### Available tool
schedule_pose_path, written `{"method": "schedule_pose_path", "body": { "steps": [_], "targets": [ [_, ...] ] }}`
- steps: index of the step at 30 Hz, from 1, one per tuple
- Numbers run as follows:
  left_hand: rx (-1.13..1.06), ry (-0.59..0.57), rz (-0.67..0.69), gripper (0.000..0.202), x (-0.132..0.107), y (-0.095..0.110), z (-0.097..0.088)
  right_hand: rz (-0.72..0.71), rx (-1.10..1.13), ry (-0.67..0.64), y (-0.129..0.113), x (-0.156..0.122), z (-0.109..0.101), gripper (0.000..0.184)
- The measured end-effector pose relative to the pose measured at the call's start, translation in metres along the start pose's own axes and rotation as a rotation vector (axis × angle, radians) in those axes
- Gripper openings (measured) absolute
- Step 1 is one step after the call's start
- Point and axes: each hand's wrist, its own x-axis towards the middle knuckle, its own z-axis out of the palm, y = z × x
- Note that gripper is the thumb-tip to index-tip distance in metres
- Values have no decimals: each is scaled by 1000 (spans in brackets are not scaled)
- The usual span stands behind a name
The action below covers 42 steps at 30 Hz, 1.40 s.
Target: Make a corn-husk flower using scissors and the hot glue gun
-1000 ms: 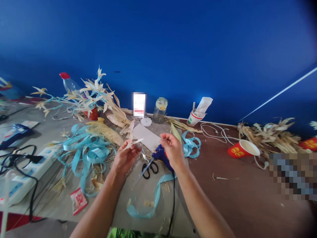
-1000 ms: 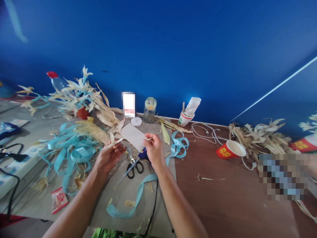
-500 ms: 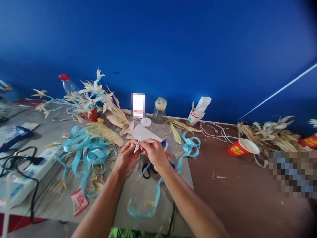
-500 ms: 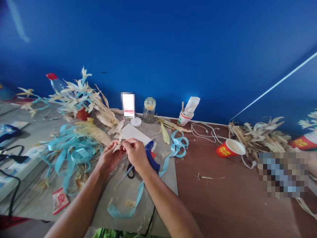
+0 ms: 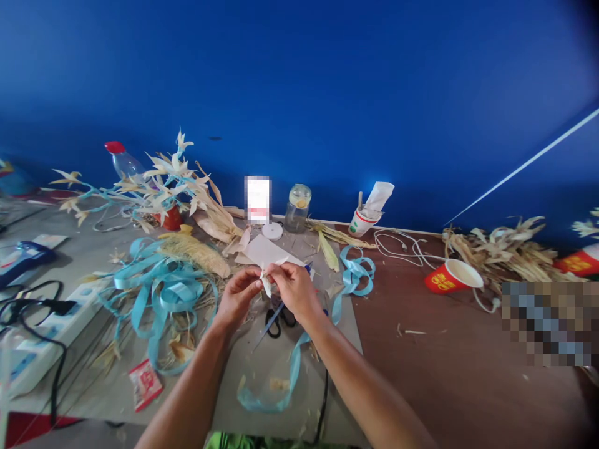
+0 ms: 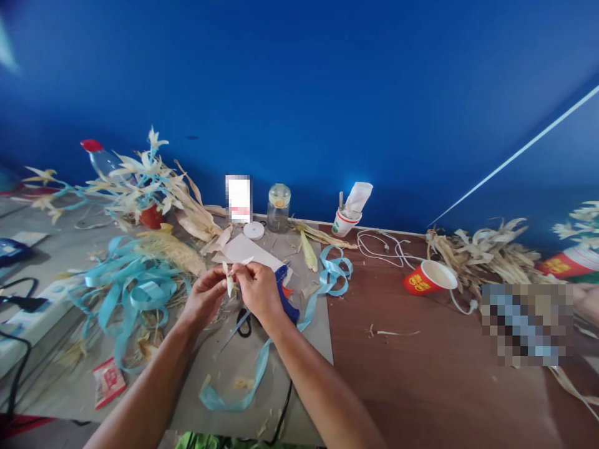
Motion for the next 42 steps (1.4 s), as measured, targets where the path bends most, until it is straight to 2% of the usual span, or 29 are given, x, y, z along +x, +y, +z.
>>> {"method": "schedule_pose_path", "body": {
  "steps": [7, 14, 20, 26, 30, 33, 38, 42],
  "targets": [
    [73, 17, 4, 18, 1, -5, -6, -64, -116, 51, -7, 0, -1, 37],
    [58, 75, 12, 17, 3, -7, -7, 74, 160, 4, -4, 0, 0, 31],
    [14, 78, -8, 19, 3, -6, -5, 126, 174, 19, 3, 0, -1, 36],
    [25, 15, -61, 23, 2, -6, -5, 148, 222, -1, 5, 1, 0, 35],
    [4, 29, -66, 20, 3, -3, -2, 140, 205, 11, 6, 2, -1, 33],
    [-43, 42, -62, 19, 3, 1, 0, 176, 297, 24, 4, 4, -2, 26],
    [-117, 69, -77, 18, 2, 5, 2, 270, 501, 106, -2, 15, -9, 18],
    [-203, 119, -27, 19, 6, 7, -1, 237, 528, 282, 3, 28, -27, 13]
  ]
}}
